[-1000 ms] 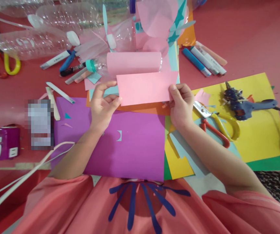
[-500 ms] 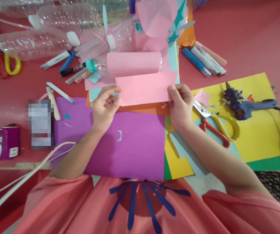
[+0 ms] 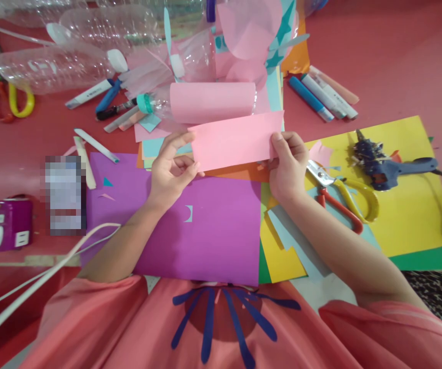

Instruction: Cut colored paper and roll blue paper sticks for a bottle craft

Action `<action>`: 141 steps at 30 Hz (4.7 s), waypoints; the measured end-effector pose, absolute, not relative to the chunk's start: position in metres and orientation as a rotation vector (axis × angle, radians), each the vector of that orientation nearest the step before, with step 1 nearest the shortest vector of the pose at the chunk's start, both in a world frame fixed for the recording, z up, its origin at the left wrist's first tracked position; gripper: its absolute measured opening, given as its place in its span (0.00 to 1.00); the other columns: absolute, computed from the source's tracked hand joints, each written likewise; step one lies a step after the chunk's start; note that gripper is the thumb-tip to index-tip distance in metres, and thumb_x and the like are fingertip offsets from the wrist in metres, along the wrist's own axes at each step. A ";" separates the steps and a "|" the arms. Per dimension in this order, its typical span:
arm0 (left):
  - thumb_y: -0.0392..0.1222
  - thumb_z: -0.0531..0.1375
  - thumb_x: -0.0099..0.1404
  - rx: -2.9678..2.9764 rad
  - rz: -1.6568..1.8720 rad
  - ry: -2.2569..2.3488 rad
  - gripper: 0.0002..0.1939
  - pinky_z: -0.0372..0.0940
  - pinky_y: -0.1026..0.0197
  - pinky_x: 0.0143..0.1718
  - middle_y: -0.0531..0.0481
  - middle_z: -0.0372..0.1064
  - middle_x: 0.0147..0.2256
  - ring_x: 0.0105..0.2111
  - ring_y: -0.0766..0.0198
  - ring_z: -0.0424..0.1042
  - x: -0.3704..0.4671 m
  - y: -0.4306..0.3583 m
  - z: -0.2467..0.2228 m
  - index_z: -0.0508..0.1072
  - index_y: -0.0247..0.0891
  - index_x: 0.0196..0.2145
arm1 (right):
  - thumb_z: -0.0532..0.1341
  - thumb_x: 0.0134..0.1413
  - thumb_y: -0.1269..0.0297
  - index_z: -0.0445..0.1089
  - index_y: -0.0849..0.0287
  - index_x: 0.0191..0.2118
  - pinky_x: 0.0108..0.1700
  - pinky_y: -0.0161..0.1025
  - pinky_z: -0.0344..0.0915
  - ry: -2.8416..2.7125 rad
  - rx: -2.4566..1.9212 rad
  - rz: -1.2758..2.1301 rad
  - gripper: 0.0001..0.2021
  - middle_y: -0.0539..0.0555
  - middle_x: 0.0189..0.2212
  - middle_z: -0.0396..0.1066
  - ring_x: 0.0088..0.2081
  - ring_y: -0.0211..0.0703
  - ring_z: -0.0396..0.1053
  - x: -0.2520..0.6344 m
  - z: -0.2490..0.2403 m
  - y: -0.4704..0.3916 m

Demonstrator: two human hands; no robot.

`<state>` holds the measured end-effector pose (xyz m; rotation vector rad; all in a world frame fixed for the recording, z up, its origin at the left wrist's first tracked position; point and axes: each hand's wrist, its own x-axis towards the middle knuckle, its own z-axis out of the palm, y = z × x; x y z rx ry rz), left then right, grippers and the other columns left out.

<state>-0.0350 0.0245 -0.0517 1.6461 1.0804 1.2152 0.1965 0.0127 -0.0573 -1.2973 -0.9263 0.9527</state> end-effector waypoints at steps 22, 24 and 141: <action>0.59 0.61 0.63 1.680 1.744 1.222 0.18 0.72 0.61 0.34 0.58 0.73 0.42 0.35 0.69 0.73 -0.090 0.081 -0.069 0.71 0.48 0.45 | 0.55 0.49 0.67 0.67 0.53 0.30 0.26 0.36 0.61 -1.228 -1.327 0.951 0.05 0.48 0.22 0.65 0.24 0.37 0.62 0.194 -0.048 0.009; 0.54 0.61 0.66 1.779 1.792 1.378 0.15 0.67 0.53 0.54 0.59 0.71 0.44 0.46 0.65 0.69 -0.124 0.110 -0.080 0.71 0.46 0.45 | 0.54 0.43 0.70 0.69 0.55 0.30 0.29 0.38 0.63 -1.437 -1.326 0.975 0.09 0.50 0.25 0.70 0.28 0.40 0.66 0.192 -0.042 0.006; 0.38 0.56 0.68 2.773 -0.497 0.961 0.22 0.69 0.46 0.53 0.29 0.62 0.61 0.58 0.42 0.67 0.013 -0.066 0.026 0.67 0.35 0.59 | 0.54 0.56 0.36 0.69 0.54 0.38 0.33 0.36 0.70 -1.238 -1.213 1.254 0.25 0.51 0.28 0.72 0.30 0.38 0.72 0.184 -0.034 -0.002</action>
